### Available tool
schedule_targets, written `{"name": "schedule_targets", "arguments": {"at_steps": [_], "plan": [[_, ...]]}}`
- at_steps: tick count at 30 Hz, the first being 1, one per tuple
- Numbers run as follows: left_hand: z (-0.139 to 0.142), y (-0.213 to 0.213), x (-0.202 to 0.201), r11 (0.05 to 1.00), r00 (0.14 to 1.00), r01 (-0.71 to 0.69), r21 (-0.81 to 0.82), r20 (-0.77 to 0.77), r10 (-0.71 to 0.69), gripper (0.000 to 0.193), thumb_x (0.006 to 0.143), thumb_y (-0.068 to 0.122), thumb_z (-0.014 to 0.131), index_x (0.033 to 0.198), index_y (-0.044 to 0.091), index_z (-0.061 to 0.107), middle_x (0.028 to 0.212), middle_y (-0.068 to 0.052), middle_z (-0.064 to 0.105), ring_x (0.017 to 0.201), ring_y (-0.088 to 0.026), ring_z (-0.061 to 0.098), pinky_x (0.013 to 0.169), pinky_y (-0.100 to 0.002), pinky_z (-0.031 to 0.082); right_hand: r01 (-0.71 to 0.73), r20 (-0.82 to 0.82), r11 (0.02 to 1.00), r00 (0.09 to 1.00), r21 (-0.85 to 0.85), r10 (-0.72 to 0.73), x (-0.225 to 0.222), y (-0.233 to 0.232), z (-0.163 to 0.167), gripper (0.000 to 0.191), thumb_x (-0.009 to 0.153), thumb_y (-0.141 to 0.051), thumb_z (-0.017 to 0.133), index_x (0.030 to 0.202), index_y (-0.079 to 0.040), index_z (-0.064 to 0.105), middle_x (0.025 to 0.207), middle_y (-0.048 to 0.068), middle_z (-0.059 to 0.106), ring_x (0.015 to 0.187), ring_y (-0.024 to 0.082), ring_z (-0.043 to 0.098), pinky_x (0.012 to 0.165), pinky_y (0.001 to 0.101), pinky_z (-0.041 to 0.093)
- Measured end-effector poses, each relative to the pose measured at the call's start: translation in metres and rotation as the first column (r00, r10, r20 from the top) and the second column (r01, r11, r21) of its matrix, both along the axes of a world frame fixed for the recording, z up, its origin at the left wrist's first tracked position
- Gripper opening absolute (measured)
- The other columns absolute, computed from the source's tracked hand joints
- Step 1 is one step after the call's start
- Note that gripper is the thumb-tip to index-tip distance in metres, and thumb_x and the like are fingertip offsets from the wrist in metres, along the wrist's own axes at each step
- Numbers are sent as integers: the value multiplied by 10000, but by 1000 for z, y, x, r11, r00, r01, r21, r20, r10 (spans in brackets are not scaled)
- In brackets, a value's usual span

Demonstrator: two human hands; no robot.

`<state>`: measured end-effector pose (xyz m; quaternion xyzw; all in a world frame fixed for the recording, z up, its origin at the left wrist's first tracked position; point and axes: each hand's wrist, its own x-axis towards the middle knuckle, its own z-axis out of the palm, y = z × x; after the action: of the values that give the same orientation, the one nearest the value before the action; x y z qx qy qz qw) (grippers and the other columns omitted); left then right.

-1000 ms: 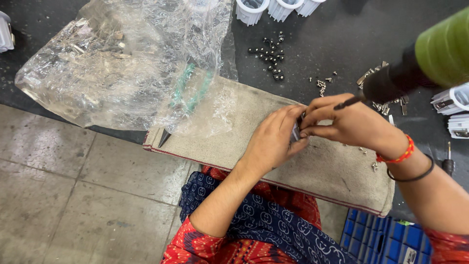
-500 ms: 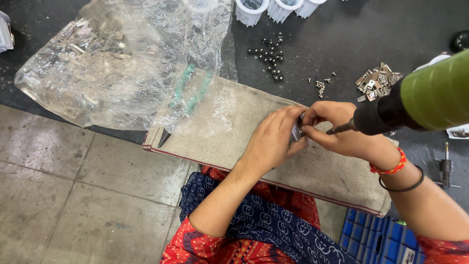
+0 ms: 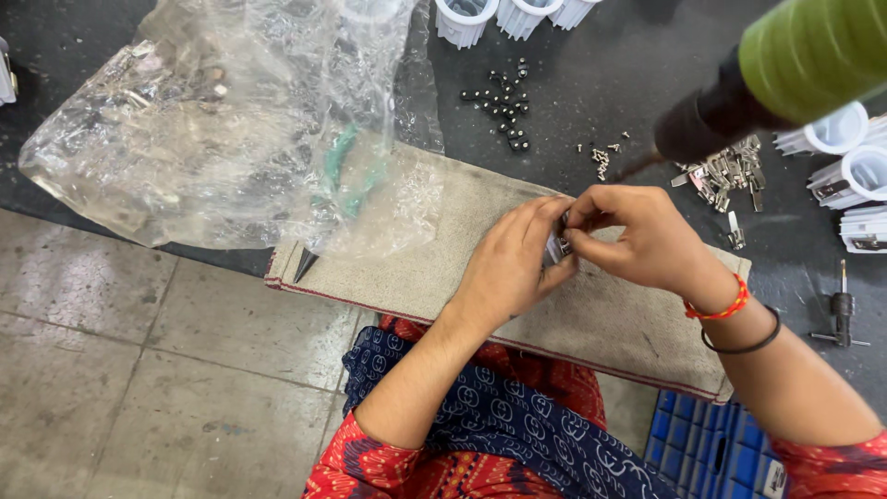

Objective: The person assembles white plastic lamp holder sockets at a workbench. They place metal contact clips and small screws into each socket body, then use a green electric screwdriver to drive the screws and secure the parts, setting finished sockets aside and picking up the next one.

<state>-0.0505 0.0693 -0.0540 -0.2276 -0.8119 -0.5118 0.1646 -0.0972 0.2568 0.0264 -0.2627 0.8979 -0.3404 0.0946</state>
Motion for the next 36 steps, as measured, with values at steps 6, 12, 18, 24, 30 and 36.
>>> {"name": "schedule_targets", "arguments": {"at_steps": [6,12,18,24,30,36], "plan": [[-2,1,1,1000,1000,-30,-2,3,30,596,914,258,778,1397,42,505,1390,-171,608,1275,-364,615,1087,-449,513,175,-164,806,934,-566,-318,-8,0,69,151,999,-50,588,1144,-30,625,1014,49,672,920,120,693,827,238,578],[-4,7,3,996,995,-84,8,-55,84,557,942,267,761,1378,33,506,1381,-176,619,1292,-383,613,1101,-459,511,61,-83,554,969,-830,-232,-8,-4,116,208,995,-101,633,1191,-44,594,1007,63,647,843,151,676,772,279,573],[-2,4,2,998,997,-68,16,-48,68,556,939,249,764,1376,22,505,1381,-190,626,1264,-390,628,1075,-456,518,58,-20,445,985,-894,-169,-6,-20,115,288,992,-152,678,1238,-59,563,1001,76,622,766,183,658,717,319,569],[0,4,2,997,996,-69,29,-55,70,581,913,229,780,1377,11,506,1355,-203,629,1218,-392,637,1042,-452,530,2,-81,362,974,-932,-214,10,-26,110,377,988,-204,723,1285,-73,532,994,89,597,689,214,641,662,360,564],[0,6,0,996,996,-77,34,-53,78,586,901,217,782,1376,9,509,1348,-205,633,1209,-395,640,1030,-448,530,86,-87,607,965,-790,-249,20,8,117,388,901,-79,700,1222,12,503,977,153,566,852,253,590,860,370,533],[-3,7,0,996,994,-77,33,-72,79,596,900,223,784,1378,6,501,1351,-208,628,1215,-397,635,1037,-452,526,117,-10,387,950,-915,-311,24,13,92,330,932,-11,651,1217,32,491,860,157,543,726,244,551,741,355,507]]}}
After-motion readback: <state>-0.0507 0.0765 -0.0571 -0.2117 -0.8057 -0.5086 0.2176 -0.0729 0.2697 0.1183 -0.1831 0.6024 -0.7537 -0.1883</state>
